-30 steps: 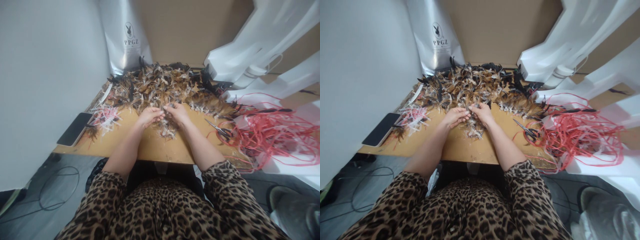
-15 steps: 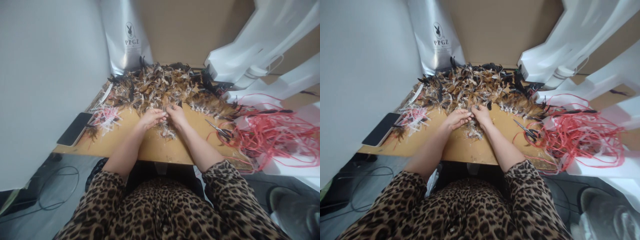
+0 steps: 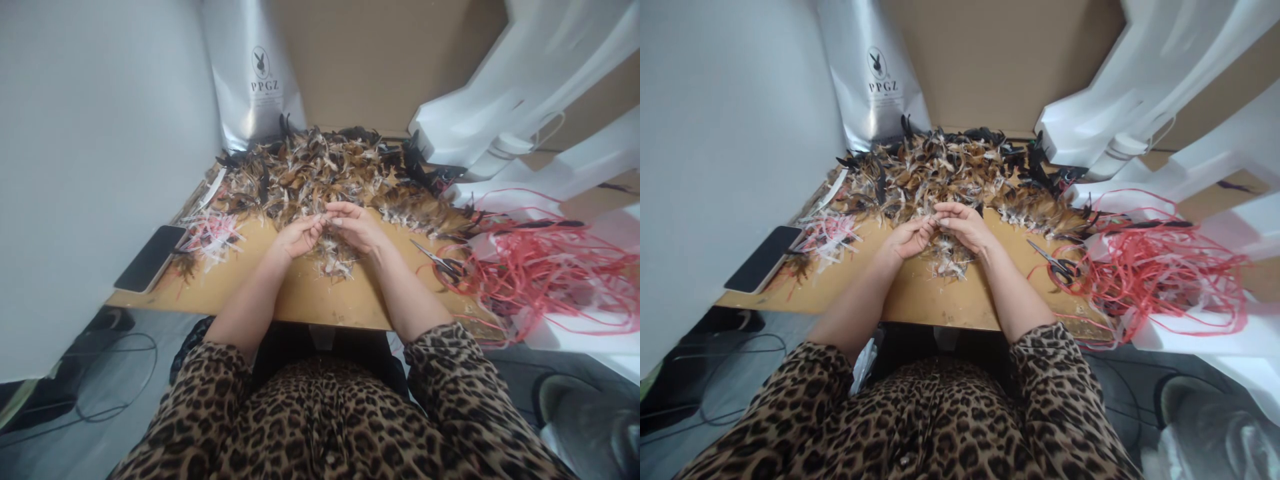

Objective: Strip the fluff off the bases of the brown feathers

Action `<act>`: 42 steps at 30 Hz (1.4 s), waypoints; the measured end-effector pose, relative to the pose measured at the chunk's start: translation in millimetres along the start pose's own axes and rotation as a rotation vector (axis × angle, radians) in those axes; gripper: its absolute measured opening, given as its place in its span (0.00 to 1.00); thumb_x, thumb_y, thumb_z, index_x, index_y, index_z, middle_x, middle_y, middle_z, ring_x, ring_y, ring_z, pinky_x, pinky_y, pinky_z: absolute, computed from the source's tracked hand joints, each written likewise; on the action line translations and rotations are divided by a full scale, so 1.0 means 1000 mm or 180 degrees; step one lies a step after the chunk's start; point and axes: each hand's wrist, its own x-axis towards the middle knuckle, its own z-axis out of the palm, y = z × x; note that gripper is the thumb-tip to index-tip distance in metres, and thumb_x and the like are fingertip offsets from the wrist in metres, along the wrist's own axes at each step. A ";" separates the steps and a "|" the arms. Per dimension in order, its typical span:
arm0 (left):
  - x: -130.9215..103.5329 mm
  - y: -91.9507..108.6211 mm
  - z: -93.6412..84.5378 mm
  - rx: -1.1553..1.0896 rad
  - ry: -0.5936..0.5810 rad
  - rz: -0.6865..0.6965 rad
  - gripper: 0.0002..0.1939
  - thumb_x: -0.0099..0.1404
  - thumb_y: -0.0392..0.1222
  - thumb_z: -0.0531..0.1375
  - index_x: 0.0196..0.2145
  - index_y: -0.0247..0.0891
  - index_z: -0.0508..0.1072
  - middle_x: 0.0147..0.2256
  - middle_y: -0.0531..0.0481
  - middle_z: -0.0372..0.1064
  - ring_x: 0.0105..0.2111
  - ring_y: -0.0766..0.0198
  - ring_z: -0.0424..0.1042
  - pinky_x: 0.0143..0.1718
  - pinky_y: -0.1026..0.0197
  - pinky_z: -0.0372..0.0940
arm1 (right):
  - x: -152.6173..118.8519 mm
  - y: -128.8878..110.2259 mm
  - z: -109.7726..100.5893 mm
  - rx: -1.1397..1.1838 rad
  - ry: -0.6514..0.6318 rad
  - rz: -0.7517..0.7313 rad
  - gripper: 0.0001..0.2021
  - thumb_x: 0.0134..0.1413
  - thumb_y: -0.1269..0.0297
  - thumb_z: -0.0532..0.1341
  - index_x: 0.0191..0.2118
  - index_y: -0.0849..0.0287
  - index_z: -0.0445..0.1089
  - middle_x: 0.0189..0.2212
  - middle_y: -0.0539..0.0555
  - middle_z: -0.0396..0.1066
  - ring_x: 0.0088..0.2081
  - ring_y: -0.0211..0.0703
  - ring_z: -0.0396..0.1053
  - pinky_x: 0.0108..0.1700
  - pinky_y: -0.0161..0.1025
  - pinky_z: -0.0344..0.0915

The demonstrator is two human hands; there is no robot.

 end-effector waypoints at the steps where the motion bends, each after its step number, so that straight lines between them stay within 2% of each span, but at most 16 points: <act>1: 0.000 0.000 -0.001 -0.0093 0.0026 -0.0036 0.13 0.68 0.27 0.49 0.34 0.27 0.72 0.24 0.50 0.68 0.21 0.79 0.68 0.23 0.81 0.63 | -0.001 -0.001 0.000 -0.0052 -0.0070 -0.0052 0.19 0.36 0.66 0.71 0.40 0.55 0.75 0.34 0.48 0.76 0.36 0.35 0.72 0.45 0.37 0.67; 4: 0.001 0.001 -0.002 -0.0373 0.0130 -0.0087 0.12 0.68 0.28 0.49 0.34 0.29 0.72 0.24 0.50 0.67 0.22 0.79 0.68 0.23 0.82 0.63 | -0.003 -0.004 0.001 -0.0312 -0.0219 -0.0215 0.19 0.38 0.65 0.71 0.41 0.55 0.74 0.37 0.50 0.76 0.41 0.37 0.72 0.51 0.39 0.65; 6: 0.001 0.001 -0.002 -0.0511 0.0146 -0.0093 0.12 0.68 0.29 0.49 0.33 0.29 0.72 0.25 0.49 0.67 0.23 0.79 0.68 0.23 0.81 0.63 | -0.004 -0.005 0.003 -0.0564 -0.0180 -0.0316 0.20 0.37 0.64 0.71 0.41 0.56 0.74 0.39 0.51 0.76 0.43 0.38 0.72 0.53 0.40 0.64; 8: 0.001 0.002 -0.002 -0.0531 0.0120 -0.0073 0.14 0.69 0.29 0.48 0.32 0.29 0.71 0.24 0.49 0.67 0.22 0.79 0.68 0.23 0.82 0.63 | -0.004 -0.004 0.006 -0.0812 0.0023 -0.0406 0.20 0.36 0.63 0.71 0.41 0.57 0.74 0.38 0.51 0.76 0.42 0.39 0.72 0.51 0.40 0.65; 10: 0.001 0.002 -0.001 -0.0390 0.0096 -0.0025 0.15 0.69 0.29 0.47 0.30 0.28 0.71 0.24 0.49 0.68 0.21 0.80 0.68 0.22 0.82 0.63 | -0.003 -0.002 0.008 -0.1065 0.0312 -0.0444 0.17 0.36 0.62 0.71 0.37 0.58 0.74 0.34 0.51 0.76 0.37 0.38 0.72 0.46 0.40 0.67; 14: 0.003 0.001 -0.003 0.0378 0.0212 0.0373 0.09 0.64 0.27 0.54 0.29 0.29 0.72 0.25 0.50 0.71 0.21 0.78 0.70 0.22 0.79 0.63 | -0.002 -0.005 0.008 -0.1401 0.0778 -0.0368 0.12 0.39 0.59 0.68 0.32 0.60 0.74 0.23 0.49 0.72 0.25 0.34 0.66 0.32 0.35 0.65; 17: 0.004 0.001 -0.005 0.1126 0.0409 0.0875 0.00 0.58 0.29 0.62 0.29 0.29 0.73 0.29 0.48 0.74 0.23 0.75 0.72 0.23 0.75 0.64 | -0.005 -0.014 0.008 -0.1573 0.0946 -0.0269 0.11 0.40 0.61 0.67 0.32 0.61 0.74 0.19 0.48 0.70 0.21 0.33 0.63 0.27 0.34 0.60; 20: 0.005 -0.001 -0.005 0.1674 0.0570 0.1261 0.06 0.54 0.35 0.66 0.30 0.30 0.73 0.31 0.46 0.76 0.25 0.73 0.73 0.24 0.73 0.64 | -0.009 -0.024 0.010 -0.1927 0.0988 -0.0168 0.10 0.41 0.62 0.66 0.31 0.63 0.74 0.19 0.49 0.70 0.21 0.33 0.62 0.27 0.34 0.59; 23: 0.005 -0.003 -0.004 0.2021 0.0641 0.1439 0.09 0.51 0.37 0.67 0.29 0.31 0.73 0.27 0.48 0.75 0.24 0.71 0.73 0.24 0.71 0.63 | -0.011 -0.027 0.012 -0.2195 0.0861 -0.0069 0.10 0.42 0.63 0.65 0.32 0.64 0.75 0.19 0.49 0.69 0.22 0.33 0.63 0.27 0.33 0.59; 26: 0.003 -0.006 -0.001 0.2267 0.0575 0.1448 0.09 0.51 0.38 0.68 0.28 0.30 0.73 0.24 0.49 0.74 0.22 0.71 0.72 0.24 0.69 0.64 | -0.011 -0.026 0.011 -0.2304 0.0733 -0.0033 0.10 0.43 0.63 0.64 0.32 0.63 0.75 0.19 0.49 0.69 0.21 0.33 0.61 0.26 0.33 0.58; 30: 0.001 -0.006 0.000 0.2500 0.0422 0.1312 0.07 0.52 0.37 0.67 0.27 0.29 0.74 0.25 0.47 0.74 0.22 0.71 0.71 0.24 0.69 0.64 | -0.010 -0.022 0.009 -0.2252 0.0722 -0.0019 0.09 0.42 0.63 0.64 0.31 0.62 0.75 0.20 0.50 0.70 0.22 0.34 0.62 0.27 0.34 0.59; 42: 0.005 -0.006 -0.005 0.2564 0.0350 0.1085 0.08 0.52 0.38 0.67 0.27 0.30 0.75 0.26 0.45 0.75 0.23 0.70 0.72 0.25 0.69 0.65 | -0.010 -0.019 0.006 -0.2614 0.0531 -0.0108 0.08 0.43 0.65 0.62 0.30 0.61 0.76 0.23 0.51 0.73 0.24 0.37 0.65 0.29 0.35 0.61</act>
